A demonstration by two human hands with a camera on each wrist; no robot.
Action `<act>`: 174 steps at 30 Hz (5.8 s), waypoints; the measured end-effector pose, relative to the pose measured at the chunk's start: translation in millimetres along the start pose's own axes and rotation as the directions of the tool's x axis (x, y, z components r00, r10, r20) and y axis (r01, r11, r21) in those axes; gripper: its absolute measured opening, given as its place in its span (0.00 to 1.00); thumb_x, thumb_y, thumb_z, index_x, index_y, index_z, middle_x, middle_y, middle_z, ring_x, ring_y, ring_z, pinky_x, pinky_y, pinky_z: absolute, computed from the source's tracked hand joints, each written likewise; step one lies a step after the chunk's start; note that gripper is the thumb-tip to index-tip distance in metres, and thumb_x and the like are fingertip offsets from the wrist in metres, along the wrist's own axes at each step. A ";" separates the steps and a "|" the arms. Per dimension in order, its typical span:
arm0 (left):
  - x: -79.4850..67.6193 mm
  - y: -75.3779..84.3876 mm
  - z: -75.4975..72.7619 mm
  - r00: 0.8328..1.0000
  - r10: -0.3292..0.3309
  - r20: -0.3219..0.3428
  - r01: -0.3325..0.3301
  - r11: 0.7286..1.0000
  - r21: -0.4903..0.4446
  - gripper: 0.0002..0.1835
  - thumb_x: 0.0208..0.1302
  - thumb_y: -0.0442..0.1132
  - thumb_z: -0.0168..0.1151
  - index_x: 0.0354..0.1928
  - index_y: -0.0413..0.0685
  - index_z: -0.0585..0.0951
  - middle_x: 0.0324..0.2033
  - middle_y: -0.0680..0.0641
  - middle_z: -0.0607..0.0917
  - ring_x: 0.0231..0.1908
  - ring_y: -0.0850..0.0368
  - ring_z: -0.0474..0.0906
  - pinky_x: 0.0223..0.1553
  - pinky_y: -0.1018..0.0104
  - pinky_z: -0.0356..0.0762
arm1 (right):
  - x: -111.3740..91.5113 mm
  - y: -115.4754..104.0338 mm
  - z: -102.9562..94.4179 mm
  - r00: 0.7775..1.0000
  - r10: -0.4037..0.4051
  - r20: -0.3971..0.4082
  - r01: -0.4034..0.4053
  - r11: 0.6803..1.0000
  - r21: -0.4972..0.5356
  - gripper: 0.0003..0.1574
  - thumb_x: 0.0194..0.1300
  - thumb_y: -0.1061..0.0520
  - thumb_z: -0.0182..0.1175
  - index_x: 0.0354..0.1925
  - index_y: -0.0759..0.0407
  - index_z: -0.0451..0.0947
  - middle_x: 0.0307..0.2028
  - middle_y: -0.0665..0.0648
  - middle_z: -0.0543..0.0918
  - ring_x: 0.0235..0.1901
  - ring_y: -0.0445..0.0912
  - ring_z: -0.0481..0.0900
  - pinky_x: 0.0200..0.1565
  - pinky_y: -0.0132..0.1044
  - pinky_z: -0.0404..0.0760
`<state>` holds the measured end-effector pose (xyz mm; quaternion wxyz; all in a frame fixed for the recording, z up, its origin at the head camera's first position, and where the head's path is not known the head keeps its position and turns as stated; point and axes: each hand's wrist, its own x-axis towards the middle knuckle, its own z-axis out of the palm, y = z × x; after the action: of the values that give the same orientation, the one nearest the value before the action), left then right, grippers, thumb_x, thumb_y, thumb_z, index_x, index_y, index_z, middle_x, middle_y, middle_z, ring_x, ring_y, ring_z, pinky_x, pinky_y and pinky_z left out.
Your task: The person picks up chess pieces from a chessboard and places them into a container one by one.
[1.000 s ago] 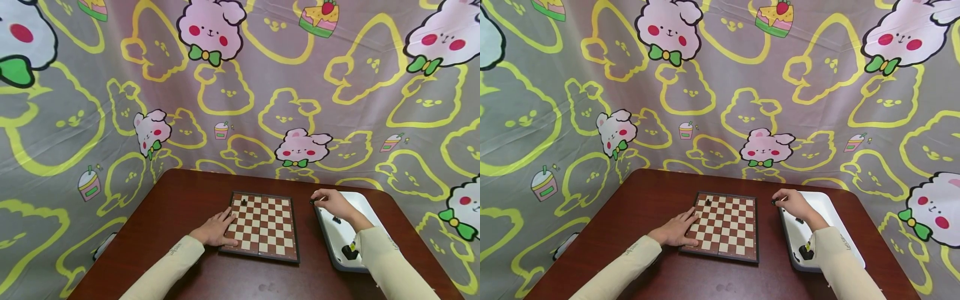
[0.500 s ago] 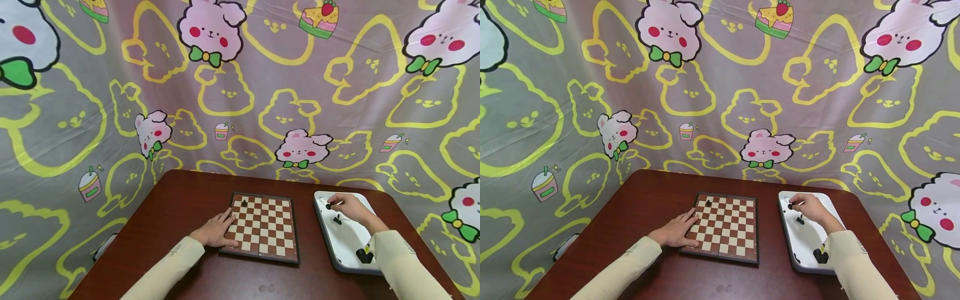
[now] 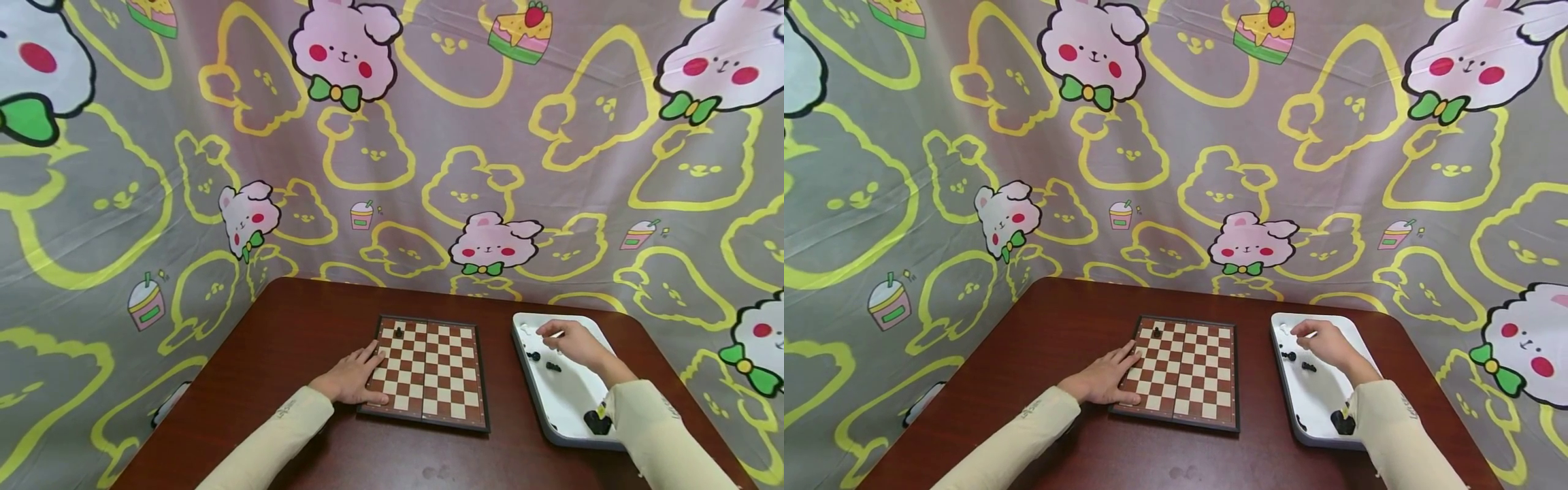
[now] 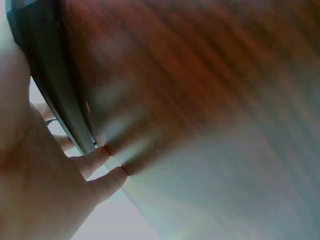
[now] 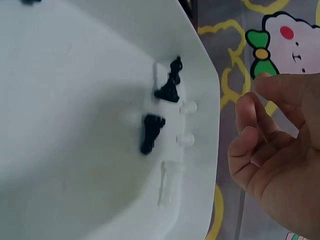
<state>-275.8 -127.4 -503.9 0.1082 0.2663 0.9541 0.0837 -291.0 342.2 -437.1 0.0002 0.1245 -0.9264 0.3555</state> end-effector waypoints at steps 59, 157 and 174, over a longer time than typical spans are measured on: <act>-2.8 2.0 -3.4 1.000 -0.007 -0.006 0.007 1.000 0.013 0.52 0.53 0.74 0.53 0.74 0.52 0.55 0.73 0.43 0.46 0.67 0.38 0.54 0.60 0.44 0.59 | 94.4 -133.7 167.2 0.980 -0.136 0.147 0.122 0.987 0.101 0.19 0.66 0.61 0.59 0.55 0.60 0.76 0.48 0.60 0.80 0.39 0.48 0.78 0.33 0.40 0.77; -0.2 1.4 -0.7 0.999 0.026 0.019 -0.027 0.999 0.040 0.53 0.54 0.75 0.51 0.75 0.51 0.51 0.73 0.42 0.45 0.67 0.38 0.54 0.59 0.43 0.60 | -20.4 -9.8 -11.3 0.975 -0.091 0.202 0.081 0.995 0.060 0.05 0.60 0.68 0.58 0.37 0.63 0.76 0.29 0.57 0.79 0.30 0.45 0.77 0.32 0.36 0.76; -0.3 4.0 -8.0 1.000 0.005 0.024 -0.005 1.000 0.006 0.53 0.54 0.73 0.54 0.74 0.51 0.54 0.73 0.42 0.46 0.67 0.38 0.54 0.59 0.43 0.61 | -34.5 16.0 -19.2 0.975 -0.005 0.221 -0.002 1.000 0.031 0.09 0.65 0.66 0.55 0.43 0.70 0.76 0.29 0.59 0.78 0.29 0.46 0.75 0.30 0.39 0.73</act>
<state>-275.6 -125.0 -495.3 0.1185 0.2700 0.9524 0.0778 -263.0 374.3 -436.3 -0.1045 0.1638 -0.9149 0.3539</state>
